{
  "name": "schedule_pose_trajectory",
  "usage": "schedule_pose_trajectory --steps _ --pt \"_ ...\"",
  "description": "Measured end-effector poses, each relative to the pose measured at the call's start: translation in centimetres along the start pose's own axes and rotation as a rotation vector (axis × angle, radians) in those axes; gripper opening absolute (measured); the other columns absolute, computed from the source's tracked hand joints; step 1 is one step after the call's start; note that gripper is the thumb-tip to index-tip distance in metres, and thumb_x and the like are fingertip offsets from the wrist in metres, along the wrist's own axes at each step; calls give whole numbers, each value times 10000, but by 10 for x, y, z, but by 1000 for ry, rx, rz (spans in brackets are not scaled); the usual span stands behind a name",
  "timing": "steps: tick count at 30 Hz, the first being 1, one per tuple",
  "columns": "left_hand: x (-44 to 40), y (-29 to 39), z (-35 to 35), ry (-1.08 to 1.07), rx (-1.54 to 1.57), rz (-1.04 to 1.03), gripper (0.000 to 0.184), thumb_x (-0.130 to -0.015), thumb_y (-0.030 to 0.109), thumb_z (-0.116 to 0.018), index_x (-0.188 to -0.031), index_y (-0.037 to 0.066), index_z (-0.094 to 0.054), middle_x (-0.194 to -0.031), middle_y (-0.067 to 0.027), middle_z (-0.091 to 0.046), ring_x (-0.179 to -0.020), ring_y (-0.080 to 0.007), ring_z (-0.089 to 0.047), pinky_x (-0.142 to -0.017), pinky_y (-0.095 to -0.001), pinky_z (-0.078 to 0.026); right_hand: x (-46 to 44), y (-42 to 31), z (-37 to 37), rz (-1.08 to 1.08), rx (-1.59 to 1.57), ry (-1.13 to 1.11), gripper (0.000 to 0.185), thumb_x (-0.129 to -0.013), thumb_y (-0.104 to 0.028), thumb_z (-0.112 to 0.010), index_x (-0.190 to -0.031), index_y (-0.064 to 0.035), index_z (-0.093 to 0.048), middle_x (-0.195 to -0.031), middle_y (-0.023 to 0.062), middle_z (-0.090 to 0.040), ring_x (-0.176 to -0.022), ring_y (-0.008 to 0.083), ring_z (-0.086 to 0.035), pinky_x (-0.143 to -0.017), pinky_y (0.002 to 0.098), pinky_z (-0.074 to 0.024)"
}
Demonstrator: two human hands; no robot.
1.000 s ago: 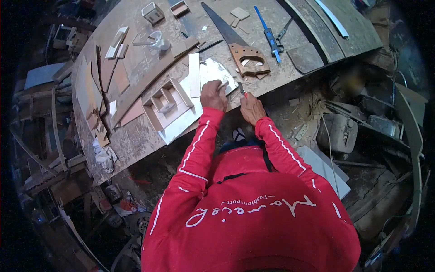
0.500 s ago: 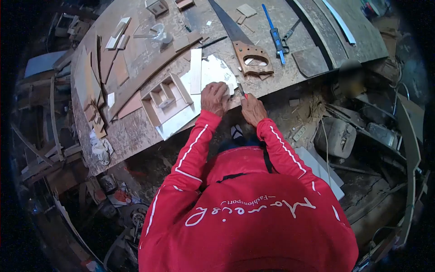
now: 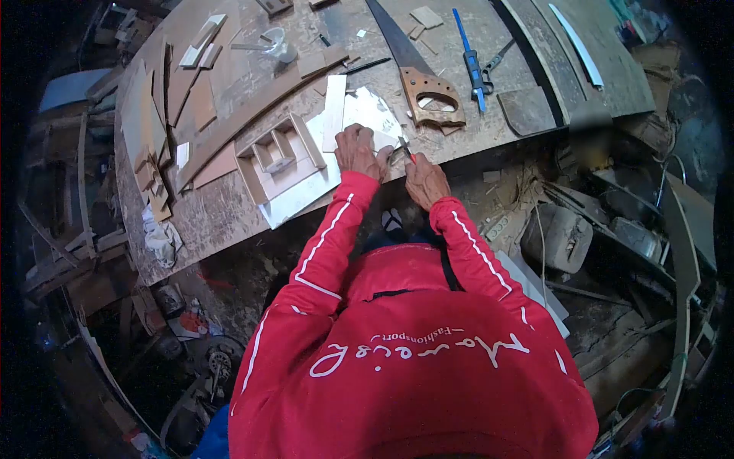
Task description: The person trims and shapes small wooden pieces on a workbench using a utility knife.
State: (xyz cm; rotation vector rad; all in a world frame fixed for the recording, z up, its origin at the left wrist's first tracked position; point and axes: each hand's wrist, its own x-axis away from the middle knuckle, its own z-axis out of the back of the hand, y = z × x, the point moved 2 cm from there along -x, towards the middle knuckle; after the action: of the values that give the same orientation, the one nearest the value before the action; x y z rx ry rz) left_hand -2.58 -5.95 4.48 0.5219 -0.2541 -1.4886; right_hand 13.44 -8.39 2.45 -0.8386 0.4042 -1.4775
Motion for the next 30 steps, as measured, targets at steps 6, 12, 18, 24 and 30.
schedule_pose_trajectory --steps 6,12,18,24,30 --pt "-14 6 -1 -158 31 202 396 -697 201 -782 -972 16 -565 -1022 -180 -627 -995 -392 -578 -857 -470 -461 0 1 -5 26 20 28 285 -924 -280 -486 -922 3 -523 -740 308 -611 -742 503 -618 -662 544 -456" --pt "-27 10 -5 -255 60 209 352 -741 198 -758 -967 3 -571 -947 -228 -673 -915 -416 -654 -795 -468 -514 -5 14 -13 47 -10 39 251 -913 -256 -500 -933 -7 -525 -727 301 -604 -734 507 -610 -652 545 -444" --pt "-31 9 -4 -306 51 181 320 -758 193 -746 -953 -1 -584 -924 -246 -670 -919 -417 -649 -797 -469 -518 -4 1 -5 10 13 17 256 -903 -249 -508 -942 3 -527 -737 303 -610 -736 505 -613 -665 552 -451" --pt "-30 7 -6 -253 81 177 290 -758 196 -744 -914 -2 -599 -902 -248 -669 -902 -421 -652 -781 -473 -521 -4 -3 -1 7 -30 -12 262 -890 -241 -519 -941 16 -516 -735 312 -607 -730 496 -620 -661 550 -453" --pt "-32 7 -7 -274 71 208 283 -759 187 -737 -908 -8 -596 -889 -251 -668 -891 -425 -653 -778 -474 -521 -11 13 -16 110 103 3 254 -881 -233 -535 -922 17 -519 -730 290 -610 -706 487 -617 -648 541 -451"
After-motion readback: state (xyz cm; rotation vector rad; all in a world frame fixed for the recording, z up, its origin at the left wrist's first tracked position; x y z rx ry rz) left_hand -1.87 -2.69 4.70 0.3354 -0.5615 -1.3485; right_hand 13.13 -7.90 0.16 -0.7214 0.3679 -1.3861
